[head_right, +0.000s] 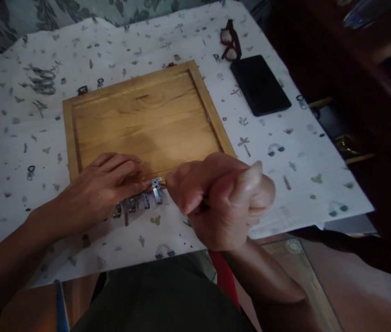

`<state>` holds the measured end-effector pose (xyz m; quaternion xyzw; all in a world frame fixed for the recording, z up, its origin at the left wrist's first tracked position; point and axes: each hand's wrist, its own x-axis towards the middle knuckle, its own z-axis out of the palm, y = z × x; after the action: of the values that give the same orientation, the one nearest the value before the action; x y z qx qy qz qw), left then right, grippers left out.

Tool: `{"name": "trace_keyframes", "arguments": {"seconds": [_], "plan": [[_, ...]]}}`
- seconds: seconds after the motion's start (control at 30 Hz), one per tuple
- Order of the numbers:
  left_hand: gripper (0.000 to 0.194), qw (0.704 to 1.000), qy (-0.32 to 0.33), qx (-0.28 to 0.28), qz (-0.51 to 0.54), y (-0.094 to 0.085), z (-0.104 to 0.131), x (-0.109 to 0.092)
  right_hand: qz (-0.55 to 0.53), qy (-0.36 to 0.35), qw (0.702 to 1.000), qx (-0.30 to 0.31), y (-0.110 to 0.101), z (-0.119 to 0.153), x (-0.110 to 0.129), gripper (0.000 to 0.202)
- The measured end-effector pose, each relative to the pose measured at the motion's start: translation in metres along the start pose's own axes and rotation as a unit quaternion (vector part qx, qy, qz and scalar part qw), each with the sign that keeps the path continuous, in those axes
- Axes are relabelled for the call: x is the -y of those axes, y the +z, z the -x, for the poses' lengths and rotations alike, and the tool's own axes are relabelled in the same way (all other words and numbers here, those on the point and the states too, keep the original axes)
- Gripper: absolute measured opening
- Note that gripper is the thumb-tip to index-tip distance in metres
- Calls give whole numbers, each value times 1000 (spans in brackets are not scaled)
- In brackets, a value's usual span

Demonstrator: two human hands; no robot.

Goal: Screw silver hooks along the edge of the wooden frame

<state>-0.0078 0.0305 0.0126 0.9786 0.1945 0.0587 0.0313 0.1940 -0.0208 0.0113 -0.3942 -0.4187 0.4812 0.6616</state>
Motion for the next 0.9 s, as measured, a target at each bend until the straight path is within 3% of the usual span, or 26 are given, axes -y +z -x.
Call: {"name": "trace_keyframes", "arguments": {"seconds": [0.03, 0.13, 0.5, 0.73, 0.9], "plan": [[37, 1000, 2, -1, -2, 0, 0, 0, -20, -39, 999, -25, 7, -2, 5, 59], [38, 1000, 0, 5, -8, -1, 0, -1, -28, -47, 998, -11, 16, -4, 14, 66], [32, 999, -3, -26, -26, 5, 1, -4, -15, -37, 998, 40, 3, 0, 6, 57], [34, 1000, -3, -19, -23, 4, 2, -5, -16, -41, 997, -56, 16, -1, 14, 73], [33, 999, -3, -19, -30, 5, 2, -7, -13, -77, 997, 14, 8, 2, 7, 54]]}}
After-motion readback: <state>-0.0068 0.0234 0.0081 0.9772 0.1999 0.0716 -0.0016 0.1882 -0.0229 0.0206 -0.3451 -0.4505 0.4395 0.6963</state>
